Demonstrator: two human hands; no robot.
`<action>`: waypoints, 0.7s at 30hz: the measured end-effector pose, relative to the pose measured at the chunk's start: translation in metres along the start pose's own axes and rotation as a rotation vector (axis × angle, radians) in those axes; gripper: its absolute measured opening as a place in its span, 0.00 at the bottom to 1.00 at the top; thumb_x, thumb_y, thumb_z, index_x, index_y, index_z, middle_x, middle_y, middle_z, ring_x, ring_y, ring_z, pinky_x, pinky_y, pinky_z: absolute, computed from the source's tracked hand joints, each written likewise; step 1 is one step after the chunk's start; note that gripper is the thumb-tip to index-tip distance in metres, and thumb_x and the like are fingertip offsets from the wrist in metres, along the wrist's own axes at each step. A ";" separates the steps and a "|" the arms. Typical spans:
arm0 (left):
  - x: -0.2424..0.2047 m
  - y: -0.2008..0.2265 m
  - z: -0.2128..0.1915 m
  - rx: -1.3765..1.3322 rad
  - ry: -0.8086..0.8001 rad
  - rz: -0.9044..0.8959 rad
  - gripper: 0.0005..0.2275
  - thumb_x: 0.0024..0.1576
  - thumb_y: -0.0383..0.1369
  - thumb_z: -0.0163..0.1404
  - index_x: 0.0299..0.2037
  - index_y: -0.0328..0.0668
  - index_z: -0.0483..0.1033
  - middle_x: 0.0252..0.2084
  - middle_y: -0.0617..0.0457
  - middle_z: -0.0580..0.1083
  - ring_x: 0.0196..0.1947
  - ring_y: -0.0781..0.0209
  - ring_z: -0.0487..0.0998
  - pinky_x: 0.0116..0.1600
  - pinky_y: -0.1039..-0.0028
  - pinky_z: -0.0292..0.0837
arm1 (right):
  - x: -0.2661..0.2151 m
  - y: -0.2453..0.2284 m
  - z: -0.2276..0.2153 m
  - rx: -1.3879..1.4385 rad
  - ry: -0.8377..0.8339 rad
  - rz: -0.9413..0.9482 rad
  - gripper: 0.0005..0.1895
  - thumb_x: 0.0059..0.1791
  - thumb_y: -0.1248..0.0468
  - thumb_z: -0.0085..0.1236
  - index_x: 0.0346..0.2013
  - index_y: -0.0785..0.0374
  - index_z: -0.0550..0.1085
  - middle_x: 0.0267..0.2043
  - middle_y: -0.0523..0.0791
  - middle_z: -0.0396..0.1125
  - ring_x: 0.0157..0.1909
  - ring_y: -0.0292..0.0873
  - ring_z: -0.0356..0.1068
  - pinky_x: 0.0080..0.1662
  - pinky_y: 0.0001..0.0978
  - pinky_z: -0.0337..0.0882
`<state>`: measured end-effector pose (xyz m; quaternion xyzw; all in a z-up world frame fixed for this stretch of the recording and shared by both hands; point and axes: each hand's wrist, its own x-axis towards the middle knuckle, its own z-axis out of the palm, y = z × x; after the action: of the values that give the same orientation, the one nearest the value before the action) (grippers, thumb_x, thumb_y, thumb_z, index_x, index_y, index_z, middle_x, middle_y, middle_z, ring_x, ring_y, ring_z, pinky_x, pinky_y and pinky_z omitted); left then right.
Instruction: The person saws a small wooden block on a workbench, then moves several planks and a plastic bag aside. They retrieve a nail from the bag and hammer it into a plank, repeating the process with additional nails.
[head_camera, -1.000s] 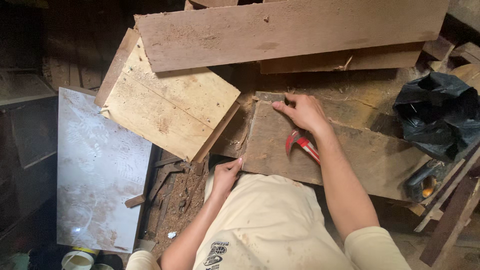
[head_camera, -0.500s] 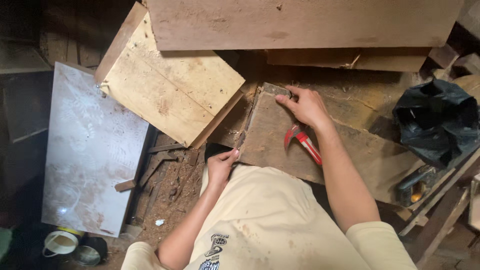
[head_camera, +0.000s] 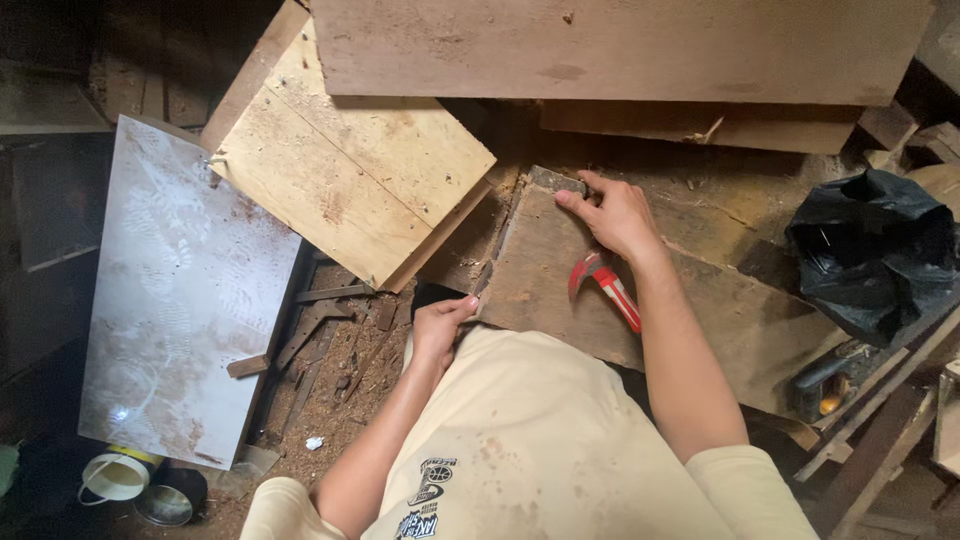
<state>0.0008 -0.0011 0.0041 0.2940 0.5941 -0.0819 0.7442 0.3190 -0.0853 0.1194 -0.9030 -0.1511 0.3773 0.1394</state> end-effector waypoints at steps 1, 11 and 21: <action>0.000 0.001 -0.001 0.027 0.009 -0.010 0.09 0.55 0.28 0.63 0.42 0.28 0.85 0.34 0.48 0.82 0.26 0.67 0.72 0.33 0.77 0.66 | 0.001 0.000 0.000 0.014 0.002 -0.007 0.40 0.45 0.36 0.61 0.63 0.59 0.72 0.41 0.55 0.77 0.48 0.54 0.77 0.54 0.45 0.72; -0.001 0.004 0.000 -0.009 0.009 -0.018 0.10 0.55 0.28 0.63 0.43 0.26 0.84 0.32 0.49 0.80 0.23 0.70 0.70 0.28 0.79 0.65 | 0.005 0.005 -0.003 0.016 0.018 -0.056 0.38 0.46 0.35 0.62 0.58 0.60 0.76 0.46 0.59 0.75 0.52 0.57 0.75 0.56 0.46 0.71; 0.006 -0.001 -0.007 -0.067 -0.011 -0.129 0.10 0.55 0.27 0.62 0.43 0.29 0.83 0.30 0.55 0.79 0.18 0.76 0.62 0.24 0.83 0.58 | 0.009 0.002 -0.004 0.021 0.023 -0.042 0.38 0.45 0.35 0.62 0.57 0.61 0.76 0.43 0.58 0.75 0.49 0.57 0.76 0.55 0.46 0.72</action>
<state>-0.0042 0.0028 -0.0025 0.2297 0.6101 -0.1116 0.7500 0.3280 -0.0848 0.1157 -0.9024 -0.1644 0.3656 0.1582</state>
